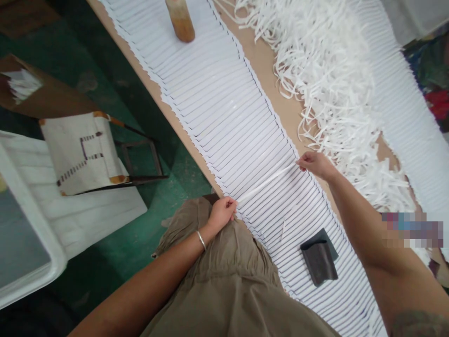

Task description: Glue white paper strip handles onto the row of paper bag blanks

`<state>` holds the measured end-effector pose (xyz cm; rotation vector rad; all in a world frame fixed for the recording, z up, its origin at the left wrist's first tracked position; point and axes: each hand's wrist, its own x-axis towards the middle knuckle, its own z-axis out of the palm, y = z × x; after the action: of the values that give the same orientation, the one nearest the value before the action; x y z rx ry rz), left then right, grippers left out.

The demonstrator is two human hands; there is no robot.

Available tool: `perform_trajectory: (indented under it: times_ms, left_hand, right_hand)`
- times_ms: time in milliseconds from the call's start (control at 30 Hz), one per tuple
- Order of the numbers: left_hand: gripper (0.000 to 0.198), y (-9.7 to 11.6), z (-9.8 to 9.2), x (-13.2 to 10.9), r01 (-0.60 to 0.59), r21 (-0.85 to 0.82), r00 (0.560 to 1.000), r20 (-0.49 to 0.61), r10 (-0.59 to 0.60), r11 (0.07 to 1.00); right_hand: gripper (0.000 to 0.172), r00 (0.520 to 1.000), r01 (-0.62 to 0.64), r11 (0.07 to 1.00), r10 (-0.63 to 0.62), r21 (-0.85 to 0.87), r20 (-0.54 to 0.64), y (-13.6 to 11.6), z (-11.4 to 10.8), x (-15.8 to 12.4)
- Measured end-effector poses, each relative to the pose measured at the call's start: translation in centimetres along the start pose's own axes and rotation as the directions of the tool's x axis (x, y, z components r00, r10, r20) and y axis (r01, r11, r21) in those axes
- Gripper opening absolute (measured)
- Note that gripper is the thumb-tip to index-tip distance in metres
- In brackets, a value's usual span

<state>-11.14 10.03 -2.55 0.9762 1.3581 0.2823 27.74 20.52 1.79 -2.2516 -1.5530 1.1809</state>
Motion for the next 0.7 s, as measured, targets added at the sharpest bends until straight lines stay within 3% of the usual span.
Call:
perform_trajectory:
  times_ms: [133, 267, 500, 700]
  left_hand:
    - [0.024, -0.2, 1.5, 0.0, 0.047, 0.017, 0.992, -0.117, -0.045, 0.999]
    - [0.018, -0.4, 2.3, 0.3, 0.046, 0.013, 0.988, -0.151, -0.043, 0.999]
    - [0.019, -1.1, 2.4, 1.4, 0.087, 0.114, 0.961, -0.27, -0.054, 0.99]
    - [0.021, -1.4, 2.4, 1.8, 0.08, 0.205, 0.959, -0.283, -0.02, 0.976]
  right_hand:
    - [0.014, 0.998, 0.06, 0.998, -0.06, 0.0, -0.028, 1.0, 0.6, 2.9]
    - [0.015, 0.989, 0.106, 0.994, -0.109, -0.034, -0.096, 1.6, 1.3, 4.7]
    - [0.014, 0.97, 0.109, 0.99, -0.126, -0.091, -0.207, 1.8, 2.2, 5.8]
    - [0.015, 0.952, 0.14, 0.985, -0.163, -0.106, -0.261, 2.7, 3.2, 6.4]
